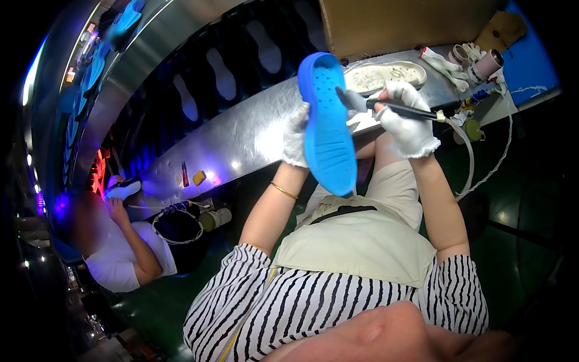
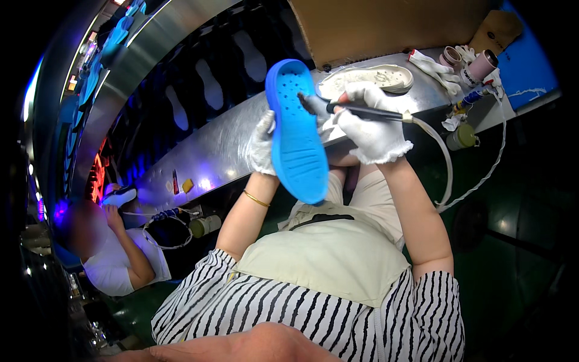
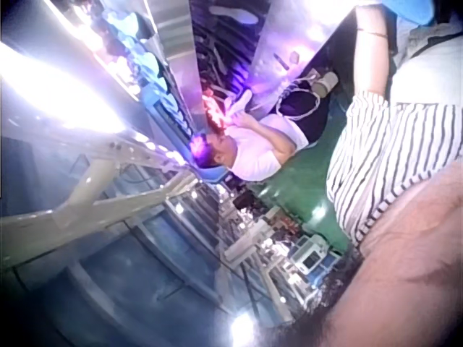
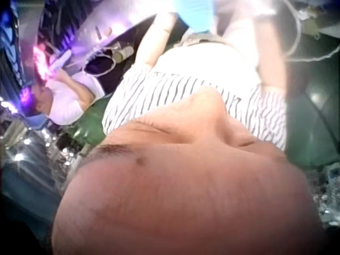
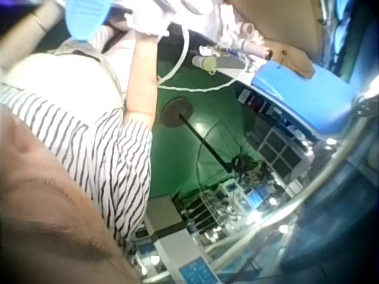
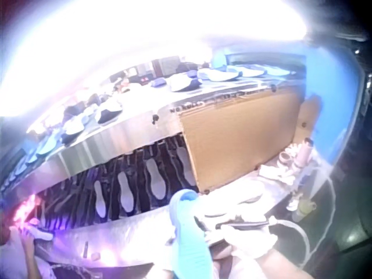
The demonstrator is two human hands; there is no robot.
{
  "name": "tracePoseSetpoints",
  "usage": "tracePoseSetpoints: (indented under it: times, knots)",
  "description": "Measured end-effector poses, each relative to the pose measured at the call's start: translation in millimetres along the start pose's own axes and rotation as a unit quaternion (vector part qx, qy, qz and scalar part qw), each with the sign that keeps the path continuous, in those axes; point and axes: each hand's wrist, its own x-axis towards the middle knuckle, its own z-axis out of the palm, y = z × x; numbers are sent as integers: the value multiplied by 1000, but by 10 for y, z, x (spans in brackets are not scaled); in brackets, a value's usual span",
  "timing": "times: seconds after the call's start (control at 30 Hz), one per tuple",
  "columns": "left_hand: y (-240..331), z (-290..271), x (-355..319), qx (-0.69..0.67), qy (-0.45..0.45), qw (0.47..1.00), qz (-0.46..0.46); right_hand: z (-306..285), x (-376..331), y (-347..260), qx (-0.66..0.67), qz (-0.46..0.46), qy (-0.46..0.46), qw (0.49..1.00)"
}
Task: The person applies a liquid to the edges and surface of a blue shoe sole using a hand-held applicator tool and then moves the sole towards a conveyor belt.
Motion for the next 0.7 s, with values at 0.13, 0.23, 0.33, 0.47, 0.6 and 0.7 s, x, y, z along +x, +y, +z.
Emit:
tracePoseSetpoints:
  times: [0.13, 0.23, 0.33, 0.47, 0.6, 0.7]
  knots:
    - [-243, 162, -3, 48, -18, 999, -9, 118, 135, -36, -32, -73, 14, 997]
    - [-326, 149, 84, 74, 43, 996, 38, 200, -60, -121, 22, -72, -99, 992]
    - [-279, 235, 49, 73, 36, 996, 32, 73, -51, -148, 1, -26, -102, 994]
    - [-228, 120, 138, 100, 60, 991, 67, 177, -70, -133, -78, -91, -107, 987]
    - [-171, 238, 143, 97, 79, 988, 89, 177, -193, -212, -94, -37, -138, 985]
    - [-95, 149, 154, 117, 70, 986, 98, 197, -191, -191, -160, -95, -123, 975]
